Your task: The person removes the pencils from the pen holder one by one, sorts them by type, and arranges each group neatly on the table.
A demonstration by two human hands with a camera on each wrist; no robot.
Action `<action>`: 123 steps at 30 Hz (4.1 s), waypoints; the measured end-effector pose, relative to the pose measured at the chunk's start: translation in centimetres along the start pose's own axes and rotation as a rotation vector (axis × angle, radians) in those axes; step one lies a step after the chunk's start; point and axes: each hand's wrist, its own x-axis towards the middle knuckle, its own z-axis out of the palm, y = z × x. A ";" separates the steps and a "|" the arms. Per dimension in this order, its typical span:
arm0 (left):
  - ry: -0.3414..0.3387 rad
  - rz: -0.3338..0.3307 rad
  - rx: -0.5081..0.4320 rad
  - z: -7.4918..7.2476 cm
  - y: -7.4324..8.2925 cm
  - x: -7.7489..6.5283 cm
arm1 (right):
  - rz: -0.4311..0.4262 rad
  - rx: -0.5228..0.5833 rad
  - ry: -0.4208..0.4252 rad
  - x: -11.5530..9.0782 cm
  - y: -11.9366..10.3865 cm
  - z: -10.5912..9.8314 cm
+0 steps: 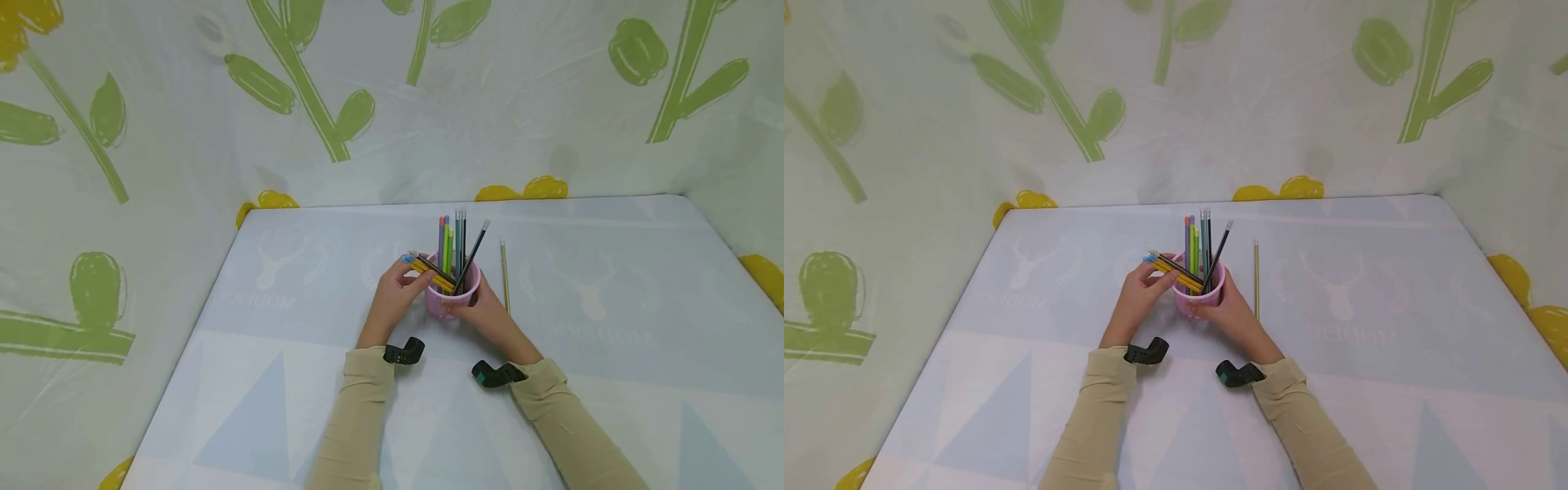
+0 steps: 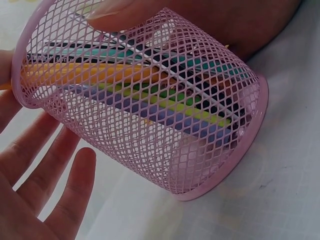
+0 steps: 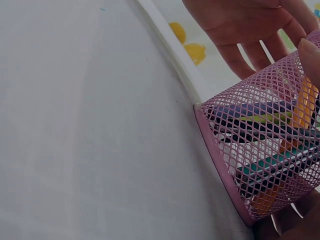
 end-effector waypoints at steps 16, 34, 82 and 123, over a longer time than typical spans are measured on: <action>-0.033 0.039 -0.015 -0.3 -0.1 0.0 | 0.010 -0.020 0.009 0.0 0.0 0.0; -0.022 0.095 -0.064 -0.3 0.0 0.2 | -0.059 0.019 0.002 1.3 2.8 -0.4; -0.110 0.182 -0.091 -1.4 2.5 -0.7 | -0.010 0.017 -0.011 0.6 1.2 -0.4; 0.014 0.213 0.029 -2.9 3.0 -0.9 | -0.032 -0.002 -0.004 0.4 0.3 -0.4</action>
